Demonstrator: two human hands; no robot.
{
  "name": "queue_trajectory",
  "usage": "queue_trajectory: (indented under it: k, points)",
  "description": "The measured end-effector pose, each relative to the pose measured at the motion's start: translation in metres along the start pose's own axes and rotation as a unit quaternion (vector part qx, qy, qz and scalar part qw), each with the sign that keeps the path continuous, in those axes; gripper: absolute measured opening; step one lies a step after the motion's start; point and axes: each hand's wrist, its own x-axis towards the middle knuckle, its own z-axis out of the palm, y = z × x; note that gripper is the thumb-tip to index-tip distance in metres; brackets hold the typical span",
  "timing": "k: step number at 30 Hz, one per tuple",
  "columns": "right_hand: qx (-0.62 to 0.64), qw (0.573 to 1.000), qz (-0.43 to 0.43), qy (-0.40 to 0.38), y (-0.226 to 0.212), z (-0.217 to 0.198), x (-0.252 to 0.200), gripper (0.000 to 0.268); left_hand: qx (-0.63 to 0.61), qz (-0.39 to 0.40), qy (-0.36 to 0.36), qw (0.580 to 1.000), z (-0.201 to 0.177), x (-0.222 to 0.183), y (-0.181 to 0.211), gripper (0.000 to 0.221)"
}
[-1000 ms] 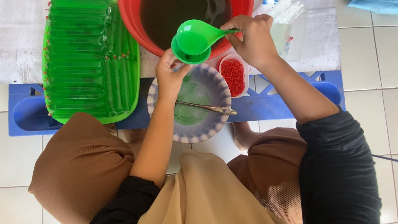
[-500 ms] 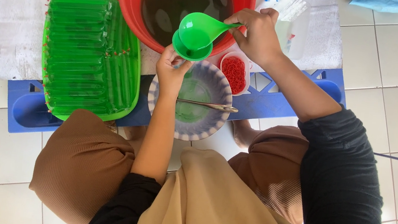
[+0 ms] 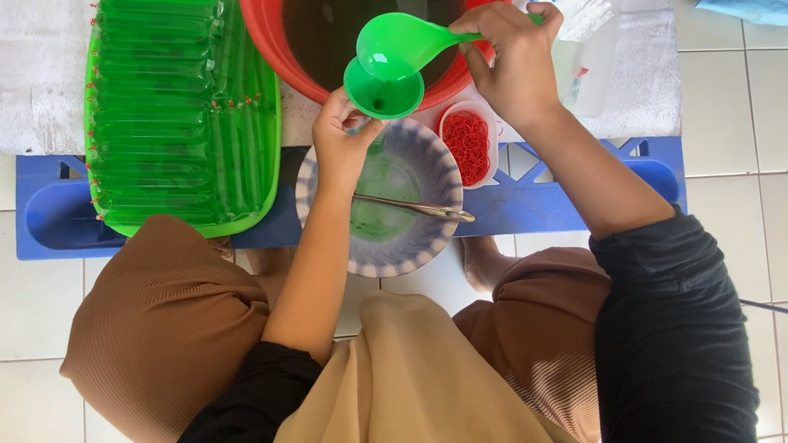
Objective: Filling green plastic pouches with liquid using a funnel and ladle, then tying them closed.
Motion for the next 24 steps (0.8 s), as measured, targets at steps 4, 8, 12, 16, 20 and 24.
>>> queue_trajectory:
  k: [4,8,12,16,20,24]
  points:
    - [-0.008,1.0,-0.01,0.017,0.009,0.007,0.006,0.034,0.018,-0.004,0.004,1.0,-0.003,0.003,-0.009,0.046]
    - [-0.016,0.999,0.022,0.04,0.027,0.019,0.016,0.033,-0.013,-0.006,0.005,1.0,-0.005,0.006,-0.006,0.048]
    - [-0.063,0.995,0.075,0.037,0.063,0.047,0.019,0.037,-0.016,-0.027,-0.002,1.0,-0.007,0.008,-0.002,0.045]
    - [-0.158,0.98,0.116,-0.029,0.114,0.099,0.008,0.036,-0.017,-0.034,-0.005,0.999,-0.009,0.012,-0.004,0.044]
    - [-0.362,0.925,0.07,-0.09,0.143,0.139,0.007,0.029,-0.023,-0.043,-0.008,0.999,-0.012,0.017,-0.003,0.044]
    - [-0.399,0.888,0.109,-0.2,0.145,0.164,0.019,0.021,-0.034,-0.062,-0.008,0.997,-0.012,0.021,-0.002,0.046]
